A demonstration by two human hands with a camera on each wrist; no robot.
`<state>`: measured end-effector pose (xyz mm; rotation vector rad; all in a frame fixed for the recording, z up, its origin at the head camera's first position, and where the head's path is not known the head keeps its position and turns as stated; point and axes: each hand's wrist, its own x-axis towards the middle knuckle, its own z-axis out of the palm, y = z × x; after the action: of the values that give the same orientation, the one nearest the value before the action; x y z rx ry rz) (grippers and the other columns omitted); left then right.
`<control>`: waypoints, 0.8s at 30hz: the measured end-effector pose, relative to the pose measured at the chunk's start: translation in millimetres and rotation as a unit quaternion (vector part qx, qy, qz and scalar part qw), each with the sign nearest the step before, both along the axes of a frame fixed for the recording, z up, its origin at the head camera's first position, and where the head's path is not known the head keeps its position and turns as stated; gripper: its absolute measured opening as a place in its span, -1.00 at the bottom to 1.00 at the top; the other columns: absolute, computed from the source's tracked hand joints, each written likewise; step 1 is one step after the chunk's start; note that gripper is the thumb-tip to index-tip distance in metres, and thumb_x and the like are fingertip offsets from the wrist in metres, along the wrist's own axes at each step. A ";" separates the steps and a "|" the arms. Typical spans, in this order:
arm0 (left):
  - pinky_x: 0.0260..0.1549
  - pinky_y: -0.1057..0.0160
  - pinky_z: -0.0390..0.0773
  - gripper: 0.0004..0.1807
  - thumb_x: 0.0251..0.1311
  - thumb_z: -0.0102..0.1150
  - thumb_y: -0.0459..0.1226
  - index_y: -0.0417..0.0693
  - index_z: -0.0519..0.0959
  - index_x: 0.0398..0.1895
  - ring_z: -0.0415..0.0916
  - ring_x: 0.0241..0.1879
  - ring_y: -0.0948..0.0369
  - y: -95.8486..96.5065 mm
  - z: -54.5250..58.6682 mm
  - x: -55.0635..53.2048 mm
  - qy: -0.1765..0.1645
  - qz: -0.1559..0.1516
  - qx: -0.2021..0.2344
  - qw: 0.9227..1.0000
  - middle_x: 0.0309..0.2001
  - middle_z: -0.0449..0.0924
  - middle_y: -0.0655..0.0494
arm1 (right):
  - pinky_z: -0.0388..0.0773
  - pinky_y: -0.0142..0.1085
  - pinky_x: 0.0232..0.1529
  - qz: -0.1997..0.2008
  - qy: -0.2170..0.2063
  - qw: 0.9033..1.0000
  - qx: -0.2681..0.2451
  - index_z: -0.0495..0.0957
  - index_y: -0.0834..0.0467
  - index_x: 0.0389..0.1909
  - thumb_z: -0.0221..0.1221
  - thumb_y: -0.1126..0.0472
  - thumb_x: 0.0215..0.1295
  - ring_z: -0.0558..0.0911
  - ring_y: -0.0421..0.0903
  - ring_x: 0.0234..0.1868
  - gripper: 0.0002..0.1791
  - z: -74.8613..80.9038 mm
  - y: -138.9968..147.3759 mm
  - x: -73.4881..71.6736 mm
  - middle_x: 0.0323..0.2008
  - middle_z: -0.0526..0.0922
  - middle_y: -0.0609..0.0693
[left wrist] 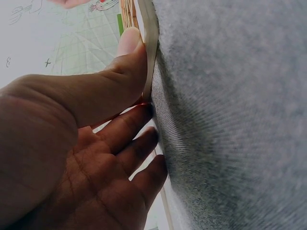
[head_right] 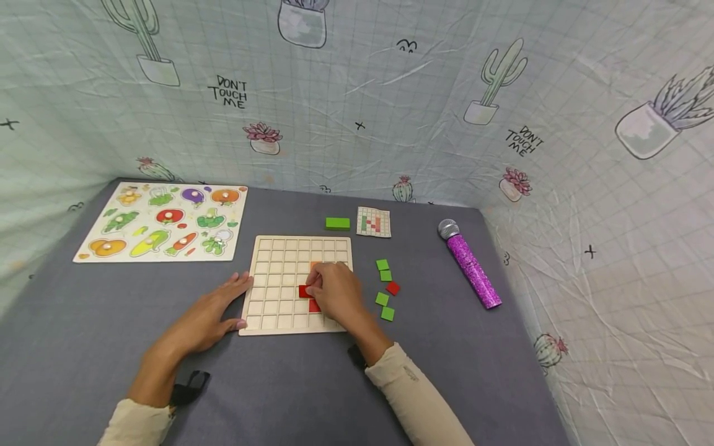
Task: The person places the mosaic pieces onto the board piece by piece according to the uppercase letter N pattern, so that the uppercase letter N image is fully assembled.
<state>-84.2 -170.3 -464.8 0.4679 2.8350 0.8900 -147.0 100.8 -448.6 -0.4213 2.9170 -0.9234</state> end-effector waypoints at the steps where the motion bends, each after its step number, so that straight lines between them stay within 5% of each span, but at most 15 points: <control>1: 0.55 -0.36 0.19 -0.06 0.19 0.51 -0.38 -0.29 0.25 0.62 0.05 0.66 -0.26 0.0 -0.2 -0.1 0.000 0.000 -0.001 1.000 0.66 0.16 -0.24 | 0.49 -0.32 -0.42 -0.001 0.000 1.000 0.002 0.73 -0.06 -0.42 0.49 0.24 0.26 0.58 -0.24 -0.36 -0.84 -0.2 -1.5 -0.4 -0.52 0.65 -0.22; 24: 0.55 -0.37 0.17 -0.06 0.18 0.51 -0.39 -0.29 0.26 0.62 0.06 0.66 -0.27 0.4 1.5 0.7 0.000 0.005 -0.001 1.000 0.66 0.16 -0.24 | 0.41 -0.32 -0.43 0.023 0.004 0.999 0.046 0.79 0.00 -0.35 0.47 0.31 0.22 0.49 -0.17 -0.34 -0.87 -2.1 -7.3 -3.7 -0.57 0.58 -0.19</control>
<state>-83.5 -169.9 -463.3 0.4542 2.8396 0.8883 -150.7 93.5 -450.6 -0.4856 2.9289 -0.7800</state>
